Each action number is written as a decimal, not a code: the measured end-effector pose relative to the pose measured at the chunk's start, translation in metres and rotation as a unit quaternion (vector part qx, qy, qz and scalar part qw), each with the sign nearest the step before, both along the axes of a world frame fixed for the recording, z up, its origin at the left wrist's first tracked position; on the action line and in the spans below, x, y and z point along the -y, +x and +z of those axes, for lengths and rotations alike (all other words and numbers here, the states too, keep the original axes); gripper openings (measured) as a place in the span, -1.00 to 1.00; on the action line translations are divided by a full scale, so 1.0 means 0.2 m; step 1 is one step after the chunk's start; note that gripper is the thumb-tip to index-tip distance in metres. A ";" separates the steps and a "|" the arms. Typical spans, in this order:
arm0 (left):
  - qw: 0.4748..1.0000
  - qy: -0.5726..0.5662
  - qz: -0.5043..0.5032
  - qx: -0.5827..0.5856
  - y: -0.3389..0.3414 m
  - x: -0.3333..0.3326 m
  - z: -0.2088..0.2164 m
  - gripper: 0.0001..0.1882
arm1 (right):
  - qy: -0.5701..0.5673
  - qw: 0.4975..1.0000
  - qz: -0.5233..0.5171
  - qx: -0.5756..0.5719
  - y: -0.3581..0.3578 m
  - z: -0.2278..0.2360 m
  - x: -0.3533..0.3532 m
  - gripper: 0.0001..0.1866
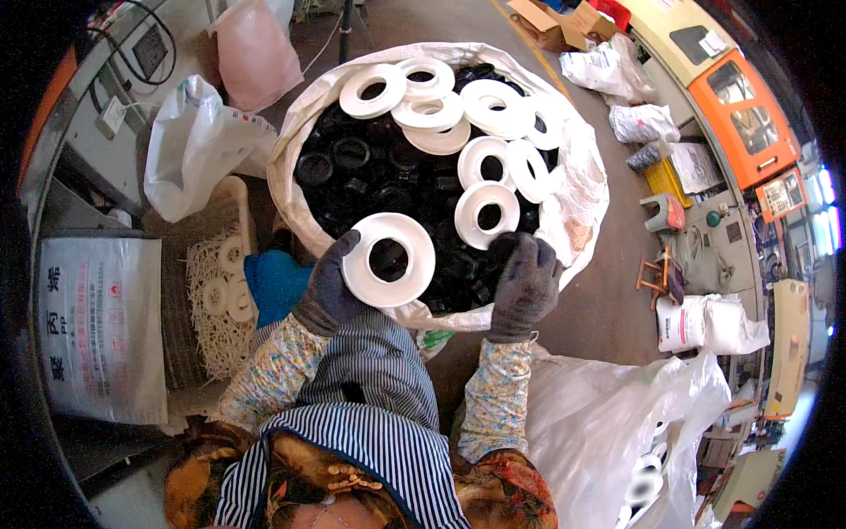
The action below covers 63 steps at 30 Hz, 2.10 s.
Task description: The person sits on the floor and repeatedly picks up white plastic rings and black plastic caps. They insert the black caps into the center of the white rings and place the assembled units into a large white sack.
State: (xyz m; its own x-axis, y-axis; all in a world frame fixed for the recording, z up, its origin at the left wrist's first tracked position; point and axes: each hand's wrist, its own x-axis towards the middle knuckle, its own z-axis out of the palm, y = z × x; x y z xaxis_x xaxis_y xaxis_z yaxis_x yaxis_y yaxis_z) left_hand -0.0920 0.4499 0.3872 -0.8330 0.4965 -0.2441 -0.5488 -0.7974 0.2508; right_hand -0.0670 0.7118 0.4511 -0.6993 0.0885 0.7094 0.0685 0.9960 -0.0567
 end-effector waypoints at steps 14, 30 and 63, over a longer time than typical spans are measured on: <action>0.790 -0.396 0.061 -0.465 0.07 0.07 0.01 -0.46 | -0.152 0.896 0.359 0.211 0.06 0.13 0.44 -0.53; 0.741 -0.420 0.065 -0.520 0.11 0.08 0.14 -0.14 | -0.069 0.881 0.391 0.257 0.15 0.20 0.36 -0.21; 0.818 -0.333 0.046 -0.466 0.18 -0.14 0.15 -0.41 | -0.681 0.614 0.352 0.186 0.38 -0.30 0.15 -0.28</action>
State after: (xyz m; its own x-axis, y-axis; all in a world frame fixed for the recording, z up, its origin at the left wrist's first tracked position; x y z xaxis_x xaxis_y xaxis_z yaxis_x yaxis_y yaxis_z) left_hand -0.0563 0.4789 0.4177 -0.8375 0.4366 0.3286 0.1838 -0.3412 0.9218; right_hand 0.0090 0.6827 0.3918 -0.9958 0.0050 0.0915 -0.0910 -0.1692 -0.9814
